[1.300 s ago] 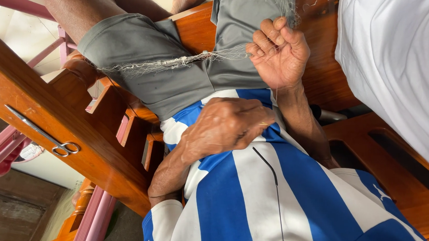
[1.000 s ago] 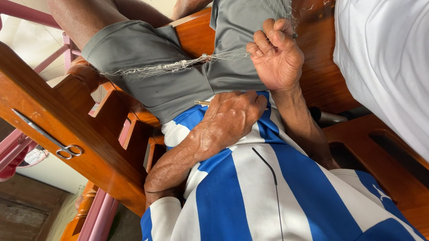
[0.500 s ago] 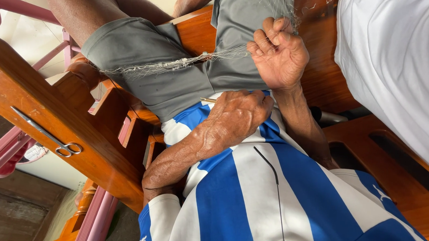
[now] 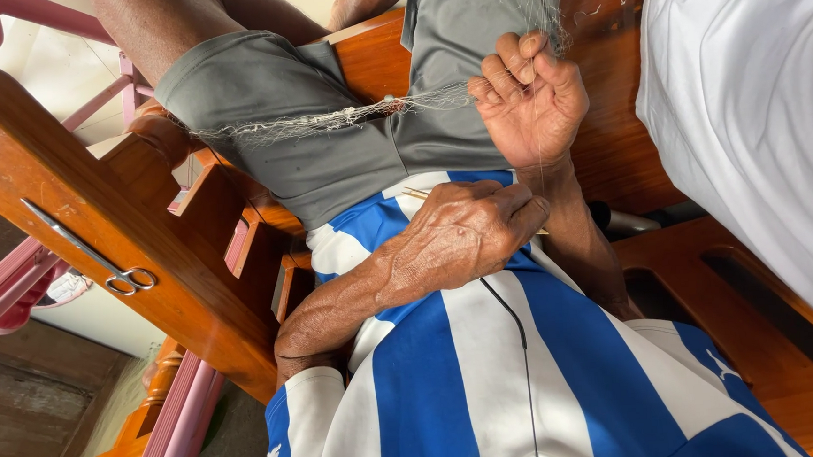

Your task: Repairing a fine-mesh fishing net using a wooden shuttle and knotting techniques.

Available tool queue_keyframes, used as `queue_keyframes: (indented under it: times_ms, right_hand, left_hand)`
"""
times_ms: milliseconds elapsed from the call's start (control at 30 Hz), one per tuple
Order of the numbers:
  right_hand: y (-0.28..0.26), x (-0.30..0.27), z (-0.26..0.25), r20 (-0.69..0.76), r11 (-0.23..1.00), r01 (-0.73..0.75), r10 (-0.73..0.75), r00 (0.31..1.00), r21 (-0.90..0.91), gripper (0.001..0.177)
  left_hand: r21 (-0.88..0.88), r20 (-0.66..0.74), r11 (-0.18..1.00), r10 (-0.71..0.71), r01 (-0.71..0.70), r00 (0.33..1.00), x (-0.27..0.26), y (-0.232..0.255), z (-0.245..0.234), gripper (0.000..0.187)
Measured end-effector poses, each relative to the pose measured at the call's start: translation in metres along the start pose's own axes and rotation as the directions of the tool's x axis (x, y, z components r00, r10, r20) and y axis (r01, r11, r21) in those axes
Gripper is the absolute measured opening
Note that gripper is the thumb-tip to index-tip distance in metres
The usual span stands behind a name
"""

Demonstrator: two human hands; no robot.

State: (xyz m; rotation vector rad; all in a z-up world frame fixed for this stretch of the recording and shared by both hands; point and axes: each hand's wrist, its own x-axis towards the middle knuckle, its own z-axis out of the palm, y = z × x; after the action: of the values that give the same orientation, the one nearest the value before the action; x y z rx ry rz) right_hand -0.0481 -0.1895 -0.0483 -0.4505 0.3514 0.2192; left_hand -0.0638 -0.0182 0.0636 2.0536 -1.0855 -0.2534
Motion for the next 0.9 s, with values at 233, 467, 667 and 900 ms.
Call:
queue_keyframes:
  times_ms: [233, 467, 667, 900]
  right_hand:
    - [0.001, -0.003, 0.003, 0.073, 0.996, 0.025, -0.019, 0.997, -0.087, 0.017]
    - [0.000, -0.003, -0.003, -0.191, 0.997, -0.056, 0.046, 0.980, -0.048, 0.023]
    - [0.000, -0.009, -0.010, -0.349, 0.994, -0.093, 0.071, 0.934, -0.048, 0.025]
    - [-0.002, -0.006, 0.007, -0.180, 0.999, -0.039, 0.035, 0.983, -0.018, 0.023]
  left_hand:
    - [-0.165, 0.087, 0.986, -0.017, 0.032, 0.996, 0.003, -0.011, 0.015, 0.017]
    - [-0.393, 0.232, 0.912, -0.029, 0.121, 0.972, 0.012, -0.018, -0.013, 0.060]
    - [-0.093, 0.005, 0.984, -0.154, 0.154, 0.988, 0.005, -0.071, -0.041, 0.081]
    - [0.151, -0.249, 0.982, 0.153, -0.117, 0.957, 0.048, -0.112, -0.073, 0.014]
